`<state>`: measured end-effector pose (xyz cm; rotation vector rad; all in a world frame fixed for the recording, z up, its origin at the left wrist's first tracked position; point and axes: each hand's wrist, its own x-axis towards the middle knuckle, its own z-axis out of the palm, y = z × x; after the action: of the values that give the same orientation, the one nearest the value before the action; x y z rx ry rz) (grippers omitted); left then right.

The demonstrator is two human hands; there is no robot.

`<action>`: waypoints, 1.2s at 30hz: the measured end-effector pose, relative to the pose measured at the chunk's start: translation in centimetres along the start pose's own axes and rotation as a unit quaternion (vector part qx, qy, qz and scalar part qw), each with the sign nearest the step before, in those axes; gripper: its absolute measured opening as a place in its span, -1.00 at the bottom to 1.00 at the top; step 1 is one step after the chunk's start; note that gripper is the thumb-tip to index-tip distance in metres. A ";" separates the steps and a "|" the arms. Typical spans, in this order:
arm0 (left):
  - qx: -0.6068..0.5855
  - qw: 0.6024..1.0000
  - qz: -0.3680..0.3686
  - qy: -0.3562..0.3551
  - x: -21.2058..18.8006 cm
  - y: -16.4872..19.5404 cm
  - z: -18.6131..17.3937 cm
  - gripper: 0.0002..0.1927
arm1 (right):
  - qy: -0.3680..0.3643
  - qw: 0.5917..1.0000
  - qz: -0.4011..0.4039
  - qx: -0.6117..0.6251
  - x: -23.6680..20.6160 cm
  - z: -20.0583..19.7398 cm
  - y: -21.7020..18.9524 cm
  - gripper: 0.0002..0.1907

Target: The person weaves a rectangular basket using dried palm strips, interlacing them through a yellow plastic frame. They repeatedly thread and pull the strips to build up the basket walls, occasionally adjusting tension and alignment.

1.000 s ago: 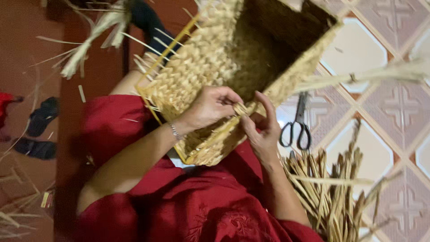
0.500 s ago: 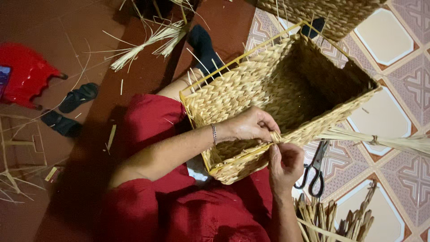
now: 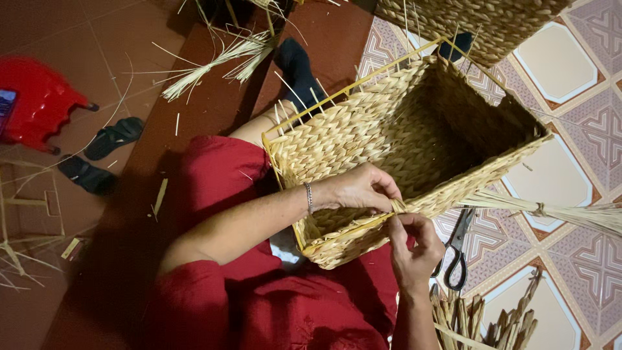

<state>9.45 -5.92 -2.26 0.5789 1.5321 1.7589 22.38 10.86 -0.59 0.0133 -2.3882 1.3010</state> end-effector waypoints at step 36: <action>0.529 0.805 0.223 0.151 -7.0 1.8 5.8 -0.75 | -0.128 0.991 0.049 0.007 -2.0 0.1 1.6 -0.74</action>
<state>17.82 -7.53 1.43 1.3211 2.7768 1.1494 23.85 11.36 -2.66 0.0731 -2.6232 1.4366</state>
